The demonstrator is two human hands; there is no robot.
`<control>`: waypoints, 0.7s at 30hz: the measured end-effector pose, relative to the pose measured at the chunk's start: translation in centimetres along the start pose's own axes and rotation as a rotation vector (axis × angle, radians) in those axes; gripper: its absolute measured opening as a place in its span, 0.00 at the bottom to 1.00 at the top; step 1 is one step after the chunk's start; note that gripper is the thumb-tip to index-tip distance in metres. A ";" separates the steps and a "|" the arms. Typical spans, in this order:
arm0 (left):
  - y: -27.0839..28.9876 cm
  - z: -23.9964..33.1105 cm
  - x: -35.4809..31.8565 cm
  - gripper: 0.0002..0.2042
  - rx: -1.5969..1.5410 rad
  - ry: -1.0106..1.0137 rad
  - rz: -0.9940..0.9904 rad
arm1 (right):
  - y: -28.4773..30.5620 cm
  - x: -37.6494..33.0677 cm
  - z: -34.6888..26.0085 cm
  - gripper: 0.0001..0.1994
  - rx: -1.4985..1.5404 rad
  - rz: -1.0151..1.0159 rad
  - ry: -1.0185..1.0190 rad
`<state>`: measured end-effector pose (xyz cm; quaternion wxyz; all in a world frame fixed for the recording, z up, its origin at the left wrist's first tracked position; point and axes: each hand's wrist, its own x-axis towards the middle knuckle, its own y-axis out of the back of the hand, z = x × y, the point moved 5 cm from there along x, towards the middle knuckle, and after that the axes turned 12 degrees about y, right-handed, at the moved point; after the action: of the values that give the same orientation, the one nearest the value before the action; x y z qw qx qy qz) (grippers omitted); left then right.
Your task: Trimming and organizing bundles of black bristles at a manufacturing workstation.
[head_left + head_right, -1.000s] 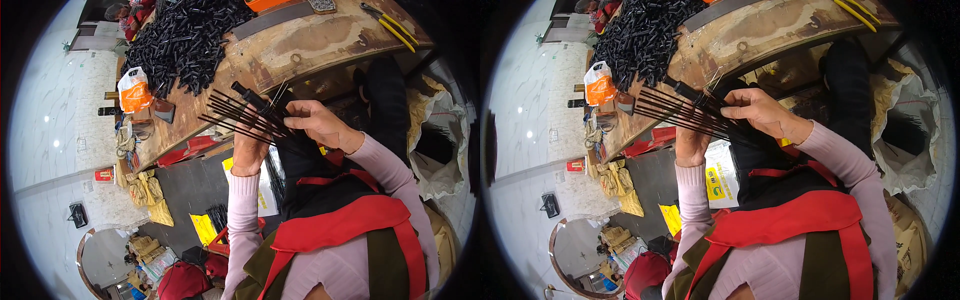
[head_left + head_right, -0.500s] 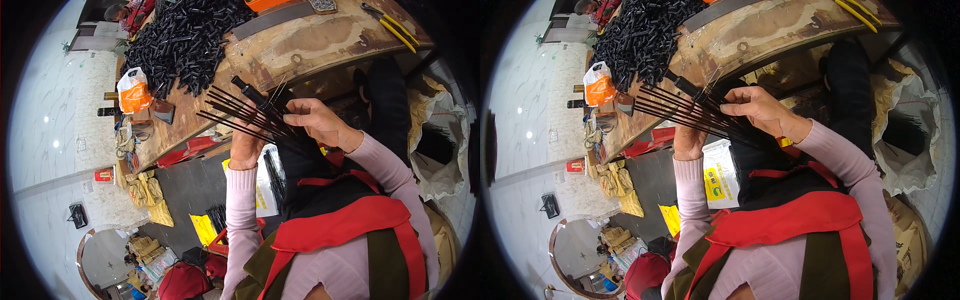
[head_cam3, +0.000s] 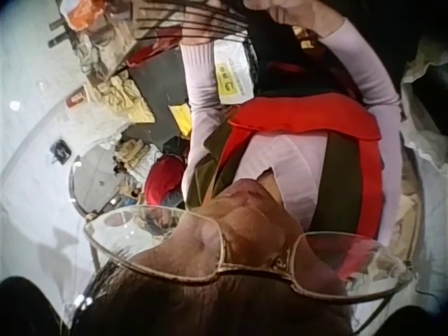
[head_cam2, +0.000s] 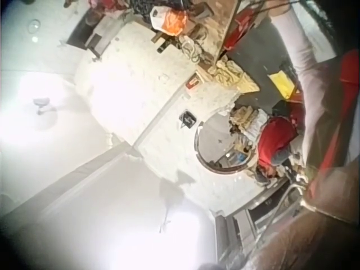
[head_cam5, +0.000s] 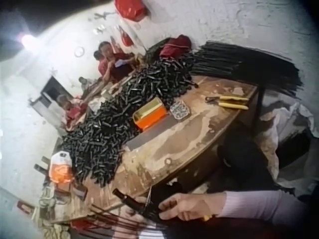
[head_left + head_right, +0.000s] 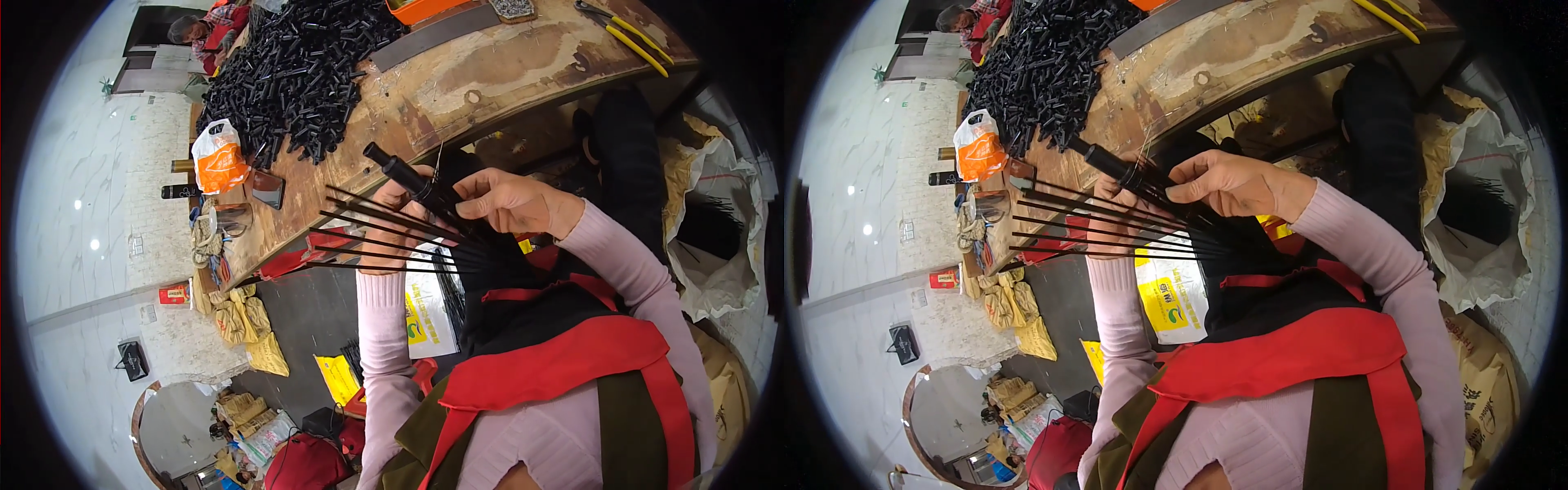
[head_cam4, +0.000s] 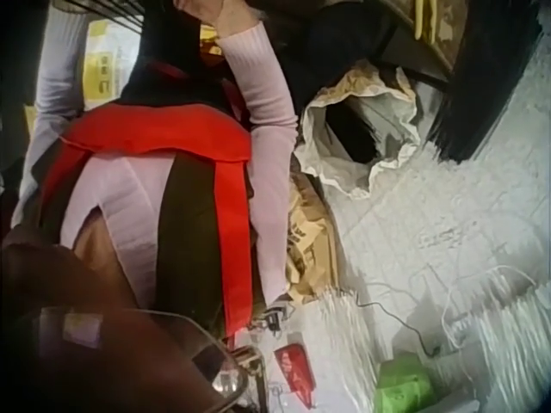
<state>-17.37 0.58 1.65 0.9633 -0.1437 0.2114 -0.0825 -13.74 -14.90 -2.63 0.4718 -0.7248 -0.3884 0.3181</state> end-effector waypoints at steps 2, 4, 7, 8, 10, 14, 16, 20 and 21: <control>-1.4 0.8 -0.1 0.22 -0.044 -0.154 -0.013 | -0.8 0.0 0.4 0.10 -0.022 -0.050 0.091; -2.2 -0.3 1.2 0.19 -0.260 -0.205 0.193 | -1.7 -0.8 0.7 0.09 -0.058 -0.023 0.162; -3.2 -2.1 2.4 0.17 -0.482 -0.148 0.034 | -1.3 -1.8 -1.3 0.08 -0.131 0.153 0.547; -4.7 -1.3 1.9 0.17 -0.487 -0.163 0.182 | -1.4 -1.7 -1.3 0.08 -0.142 0.142 0.552; -4.7 -0.6 0.6 0.16 -0.307 -0.250 0.233 | -0.8 -1.6 -0.8 0.09 -0.141 0.254 0.610; -7.2 2.1 -2.5 0.13 0.147 -0.317 0.645 | -2.9 -2.7 1.1 0.07 -0.295 0.259 0.756; -7.3 2.8 -2.5 0.11 0.097 -0.351 0.603 | -3.1 -2.6 0.5 0.07 -0.280 0.239 0.723; -7.2 2.6 -2.6 0.10 0.117 -0.407 0.587 | -3.1 -2.3 -0.1 0.11 -0.168 0.158 0.710; -7.5 2.6 -2.8 0.10 0.101 -0.416 0.568 | -2.9 -2.3 -0.1 0.11 -0.155 0.156 0.661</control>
<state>-19.50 -5.29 7.28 0.9760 -0.0452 0.0381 0.2095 -15.58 -16.15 0.35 0.4899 -0.8498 -0.1811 0.0709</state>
